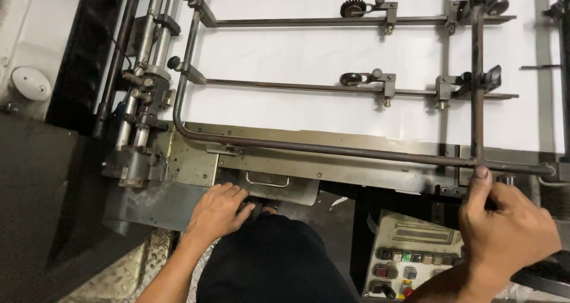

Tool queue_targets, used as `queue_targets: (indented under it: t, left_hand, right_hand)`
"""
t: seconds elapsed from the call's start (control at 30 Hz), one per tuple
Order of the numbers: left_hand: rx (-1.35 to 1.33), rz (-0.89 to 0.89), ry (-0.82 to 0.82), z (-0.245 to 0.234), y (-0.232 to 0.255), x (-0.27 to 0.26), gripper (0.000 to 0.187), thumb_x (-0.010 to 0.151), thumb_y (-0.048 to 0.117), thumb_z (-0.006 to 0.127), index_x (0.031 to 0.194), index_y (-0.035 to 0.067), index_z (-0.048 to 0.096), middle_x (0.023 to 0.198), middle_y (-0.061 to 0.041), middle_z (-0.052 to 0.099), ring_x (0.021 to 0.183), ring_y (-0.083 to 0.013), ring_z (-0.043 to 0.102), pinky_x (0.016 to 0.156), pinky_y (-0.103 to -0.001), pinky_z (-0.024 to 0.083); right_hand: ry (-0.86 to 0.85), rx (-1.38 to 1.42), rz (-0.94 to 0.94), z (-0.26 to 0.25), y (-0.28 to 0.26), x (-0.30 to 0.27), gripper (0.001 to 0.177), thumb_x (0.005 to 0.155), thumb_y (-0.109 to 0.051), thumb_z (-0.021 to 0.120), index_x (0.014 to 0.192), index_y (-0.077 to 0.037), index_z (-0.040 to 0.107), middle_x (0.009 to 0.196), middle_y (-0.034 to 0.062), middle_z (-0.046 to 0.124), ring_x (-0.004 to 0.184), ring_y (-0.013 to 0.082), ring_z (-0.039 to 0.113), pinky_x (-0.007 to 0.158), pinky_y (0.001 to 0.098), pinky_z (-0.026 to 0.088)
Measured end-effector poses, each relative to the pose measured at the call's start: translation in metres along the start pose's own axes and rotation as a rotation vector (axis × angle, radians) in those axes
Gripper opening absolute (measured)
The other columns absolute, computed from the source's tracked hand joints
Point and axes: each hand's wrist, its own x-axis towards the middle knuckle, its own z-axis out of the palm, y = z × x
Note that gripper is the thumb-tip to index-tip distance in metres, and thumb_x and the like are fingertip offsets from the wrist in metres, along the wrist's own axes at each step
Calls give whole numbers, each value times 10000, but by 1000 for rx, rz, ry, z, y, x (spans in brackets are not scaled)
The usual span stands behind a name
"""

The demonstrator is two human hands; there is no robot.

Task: Operating and adjusting a large-scale Heidelberg Speedmaster offset printing machine.

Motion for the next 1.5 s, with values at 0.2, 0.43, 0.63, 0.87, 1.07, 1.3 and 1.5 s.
queue_targets:
  t: [0.2,0.43,0.63,0.87,1.07,1.3,1.5]
  left_hand:
    - [37,9,69,10,1,0,341,840,365,713,966,49,733,919,-128,735,920,-329,679,810,-433,523]
    - [224,-30,-164,49,-30,8,419,854,461,692,1121,145,761,978,-104,751,953,-240,730,851,-380,573]
    - [293,-122,-397,83,-71,17,532,888,569,627,1269,207,710,1090,-80,761,1083,-183,731,1017,-384,558]
    - [319,-115,-389,132,-116,11,600,818,614,645,1297,258,711,1047,-50,768,1006,-166,743,967,-387,570]
    - [234,-75,-192,162,-135,3,533,728,547,755,1162,239,782,875,-60,778,840,-179,756,869,-403,601]
    - [220,-91,-187,154,-129,5,529,738,541,760,1172,240,784,851,-65,774,789,-176,753,836,-390,608]
    - [246,-94,-195,156,-131,7,524,728,537,766,1144,218,794,875,-66,780,813,-184,748,855,-410,594]
  right_hand:
    - [2,222,98,-25,-28,21,445,1079,-310,726,678,-125,665,690,40,652,551,246,554,575,337,399]
    - [96,257,153,-54,-44,42,388,1007,-301,752,667,-127,682,655,45,625,594,273,592,590,383,409]
    - [16,299,184,-53,-44,43,452,966,-337,751,582,-117,662,537,47,561,501,249,555,545,386,399]
    - [61,302,161,-53,-45,44,459,949,-340,758,572,-106,639,552,54,553,533,267,565,564,390,407]
    - [74,344,173,-55,-45,44,432,942,-329,761,587,-106,658,559,54,569,527,266,566,562,388,407]
    - [54,349,176,-54,-45,44,418,934,-321,766,590,-102,674,565,48,591,517,256,564,553,384,402]
    - [15,343,193,-52,-44,44,437,945,-329,758,577,-106,682,534,38,588,484,232,554,539,375,396]
